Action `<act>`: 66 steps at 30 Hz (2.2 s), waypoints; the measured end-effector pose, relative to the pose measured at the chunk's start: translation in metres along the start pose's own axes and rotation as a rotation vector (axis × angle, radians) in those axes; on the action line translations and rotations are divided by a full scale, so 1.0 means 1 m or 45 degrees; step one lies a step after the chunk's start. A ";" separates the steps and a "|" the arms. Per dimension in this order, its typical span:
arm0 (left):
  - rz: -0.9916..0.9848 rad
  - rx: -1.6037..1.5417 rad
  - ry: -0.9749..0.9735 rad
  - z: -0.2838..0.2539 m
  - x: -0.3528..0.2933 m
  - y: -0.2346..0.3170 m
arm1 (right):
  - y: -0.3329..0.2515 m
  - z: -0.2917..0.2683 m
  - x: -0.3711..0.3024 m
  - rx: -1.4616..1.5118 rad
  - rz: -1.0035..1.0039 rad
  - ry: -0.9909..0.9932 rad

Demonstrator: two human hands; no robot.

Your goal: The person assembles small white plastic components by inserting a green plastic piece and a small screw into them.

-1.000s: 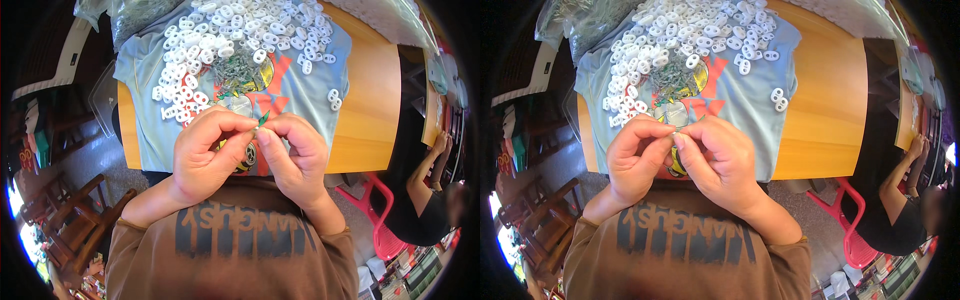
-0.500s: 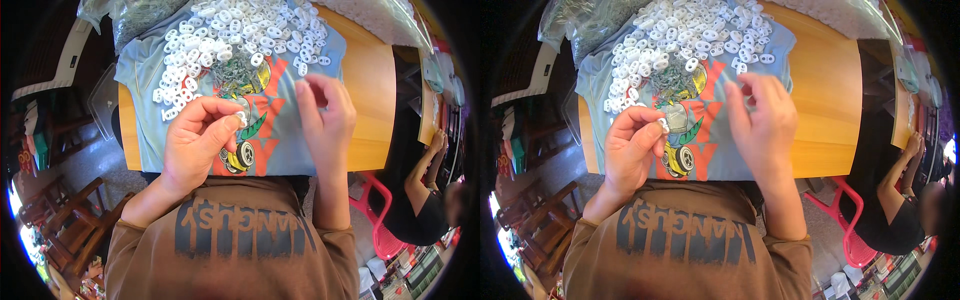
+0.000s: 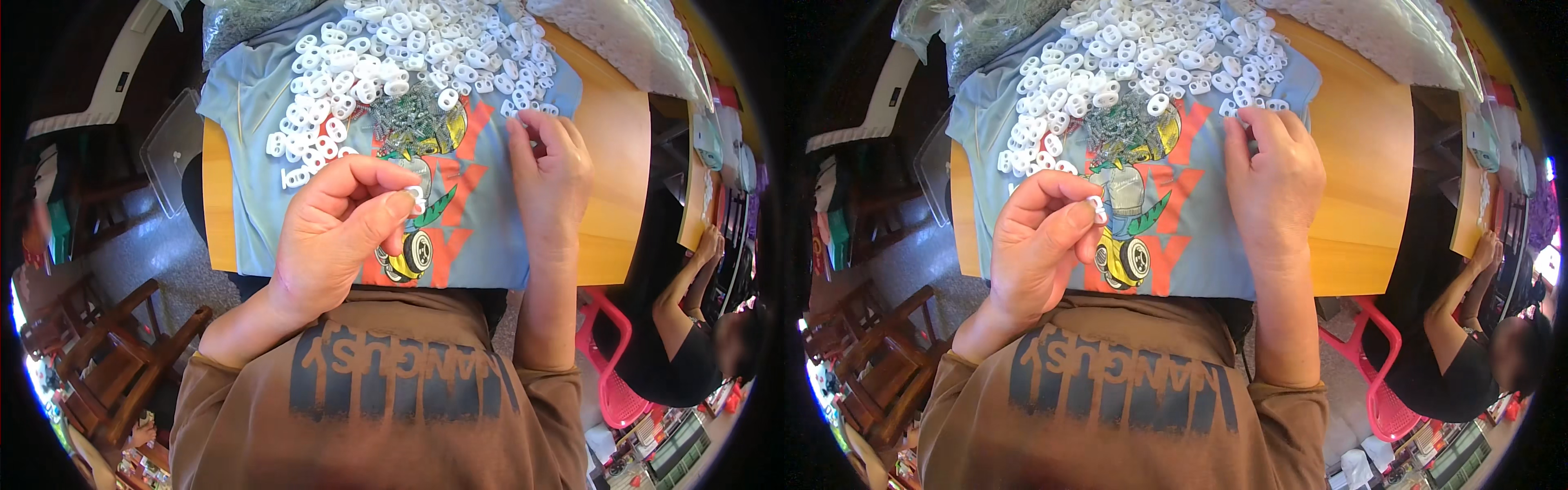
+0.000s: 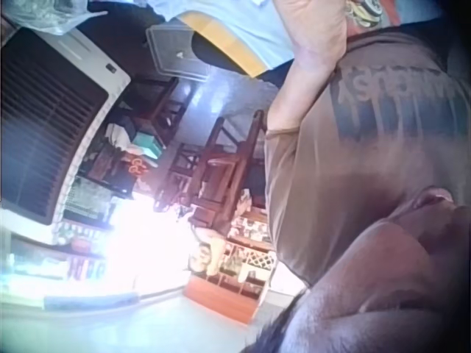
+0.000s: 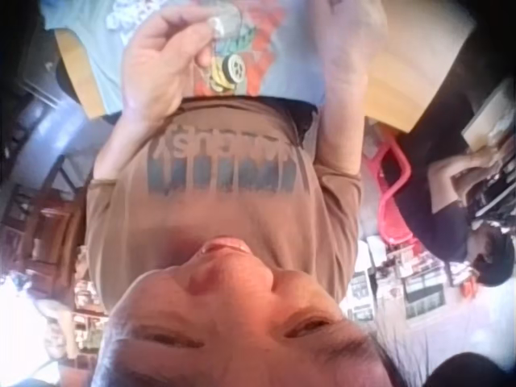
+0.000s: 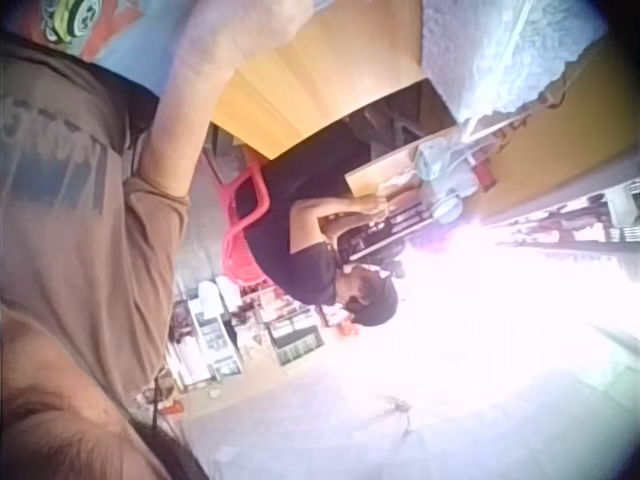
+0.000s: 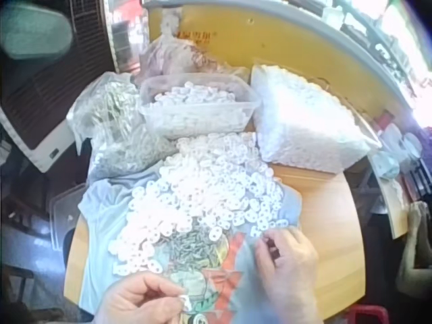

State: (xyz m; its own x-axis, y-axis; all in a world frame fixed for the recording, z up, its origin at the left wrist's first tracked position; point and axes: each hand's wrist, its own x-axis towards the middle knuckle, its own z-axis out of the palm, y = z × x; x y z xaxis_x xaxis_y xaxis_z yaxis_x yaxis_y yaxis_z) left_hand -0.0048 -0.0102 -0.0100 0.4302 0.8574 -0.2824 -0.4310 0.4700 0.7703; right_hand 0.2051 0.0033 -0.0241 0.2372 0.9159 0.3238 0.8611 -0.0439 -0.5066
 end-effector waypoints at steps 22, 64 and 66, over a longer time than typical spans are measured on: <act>-0.046 0.101 0.066 0.000 0.005 0.000 | -0.017 0.000 -0.026 0.235 -0.387 -0.279; -0.061 0.131 0.025 -0.001 0.004 -0.003 | -0.019 -0.014 -0.024 1.007 0.181 -0.590; -0.070 0.155 0.030 0.008 0.006 0.000 | -0.022 -0.016 -0.029 1.197 0.245 -0.561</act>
State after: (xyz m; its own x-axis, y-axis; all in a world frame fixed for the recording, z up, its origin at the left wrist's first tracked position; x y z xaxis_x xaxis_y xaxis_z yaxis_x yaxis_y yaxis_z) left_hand 0.0037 -0.0069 -0.0072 0.4308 0.8367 -0.3382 -0.3073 0.4884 0.8167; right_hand 0.1866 -0.0286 -0.0091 -0.0139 0.9986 -0.0511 0.0865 -0.0497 -0.9950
